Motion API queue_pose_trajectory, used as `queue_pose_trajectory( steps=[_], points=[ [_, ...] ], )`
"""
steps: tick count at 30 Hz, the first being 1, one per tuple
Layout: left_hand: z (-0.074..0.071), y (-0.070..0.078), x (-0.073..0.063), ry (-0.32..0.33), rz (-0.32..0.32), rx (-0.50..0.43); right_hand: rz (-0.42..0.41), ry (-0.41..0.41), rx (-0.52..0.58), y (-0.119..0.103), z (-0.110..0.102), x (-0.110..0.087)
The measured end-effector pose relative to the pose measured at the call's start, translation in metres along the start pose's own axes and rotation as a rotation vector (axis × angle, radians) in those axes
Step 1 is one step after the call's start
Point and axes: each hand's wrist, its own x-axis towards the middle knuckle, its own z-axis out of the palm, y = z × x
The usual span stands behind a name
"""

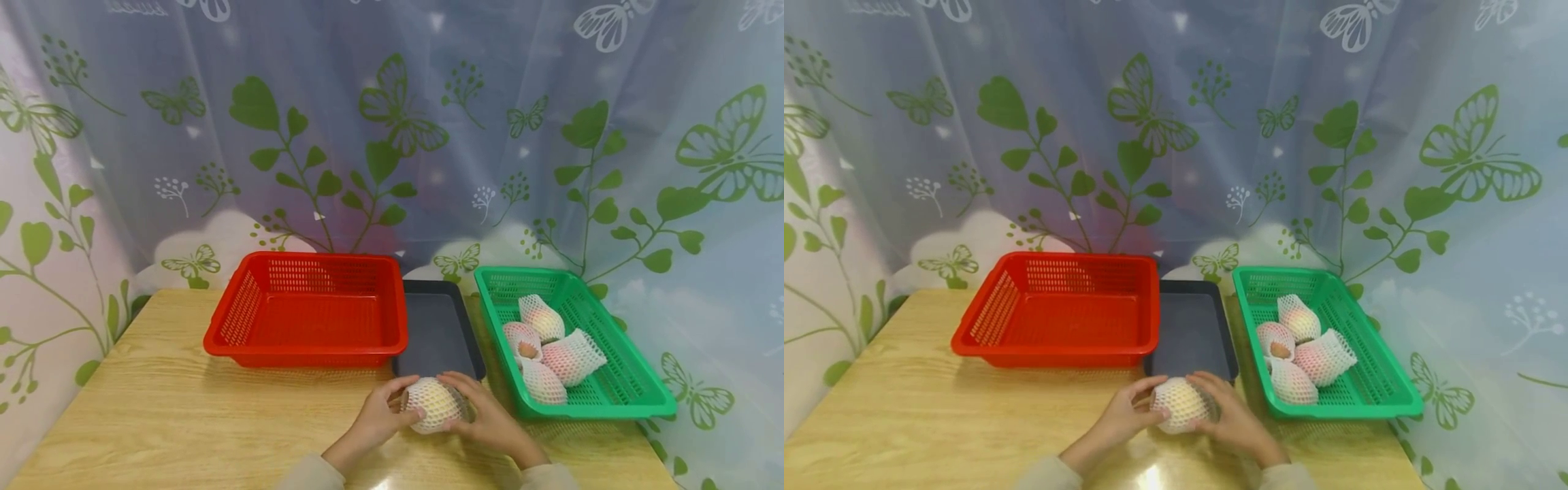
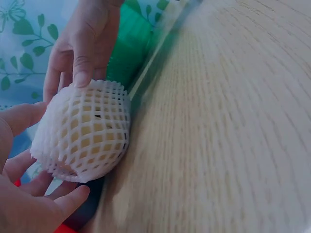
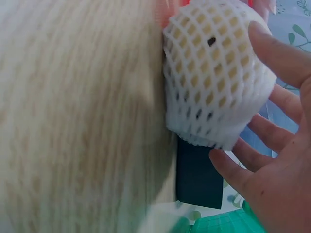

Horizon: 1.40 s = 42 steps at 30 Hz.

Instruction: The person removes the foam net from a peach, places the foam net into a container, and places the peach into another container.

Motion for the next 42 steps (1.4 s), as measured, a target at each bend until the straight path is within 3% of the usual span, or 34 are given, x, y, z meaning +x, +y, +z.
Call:
queue_pose_trajectory(
  steps=[11,28,36,42],
  points=[
    [0.005,-0.011,0.004,0.038,0.015,0.037,-0.008,0.013,-0.001,0.0,0.01,0.001],
    [0.006,-0.016,0.009,0.021,-0.047,-0.066,0.212,-0.136,0.278,0.01,0.008,0.009],
    [0.006,-0.018,0.009,0.024,-0.056,-0.094,0.193,-0.121,0.281,0.013,0.011,0.007],
    [0.007,-0.019,0.008,0.022,-0.047,-0.101,0.119,-0.058,0.235,0.013,0.013,0.006]
  ],
)
